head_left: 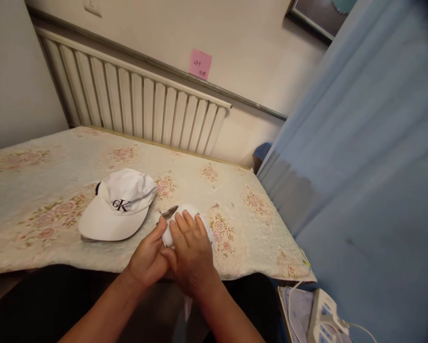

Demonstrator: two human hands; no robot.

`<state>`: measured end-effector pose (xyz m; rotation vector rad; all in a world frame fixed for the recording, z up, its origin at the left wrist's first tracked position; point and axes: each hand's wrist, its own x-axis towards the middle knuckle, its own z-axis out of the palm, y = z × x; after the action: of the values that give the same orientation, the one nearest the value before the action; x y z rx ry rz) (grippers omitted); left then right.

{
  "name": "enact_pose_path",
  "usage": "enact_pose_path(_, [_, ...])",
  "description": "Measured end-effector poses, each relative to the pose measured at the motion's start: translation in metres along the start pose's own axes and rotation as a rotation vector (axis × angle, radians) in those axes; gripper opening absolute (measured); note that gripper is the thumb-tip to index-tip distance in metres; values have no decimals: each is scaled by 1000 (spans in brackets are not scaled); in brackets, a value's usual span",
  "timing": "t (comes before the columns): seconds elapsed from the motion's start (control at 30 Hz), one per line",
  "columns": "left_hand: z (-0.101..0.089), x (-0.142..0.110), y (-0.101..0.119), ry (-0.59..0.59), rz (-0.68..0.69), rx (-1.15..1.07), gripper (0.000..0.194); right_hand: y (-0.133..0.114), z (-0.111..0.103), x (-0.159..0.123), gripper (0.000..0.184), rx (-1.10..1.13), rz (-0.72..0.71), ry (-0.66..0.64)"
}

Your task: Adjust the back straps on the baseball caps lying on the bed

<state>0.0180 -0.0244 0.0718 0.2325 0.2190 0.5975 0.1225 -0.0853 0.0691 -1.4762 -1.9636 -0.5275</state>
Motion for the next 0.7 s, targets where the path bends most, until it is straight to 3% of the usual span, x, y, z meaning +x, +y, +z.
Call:
enact_pose_path(0.1, [-1, 2, -1, -107, 12, -27, 45, 13, -4, -2, 47, 16, 89, 11])
enact_pose_path(0.23, [1, 2, -2, -163, -6, -24, 49, 21, -7, -8, 46, 70, 199, 23])
enact_pose_path(0.47, [1, 0, -1, 86, 164, 16, 49, 5, -4, -8, 47, 49, 100, 48])
enact_pose_path(0.57, [0, -1, 0, 195, 173, 35, 50, -3, -6, -5, 49, 48, 14, 39])
enact_pose_path(0.7, [0, -2, 1, 196, 147, 59, 52, -5, -10, -1, 50, 53, -13, 13])
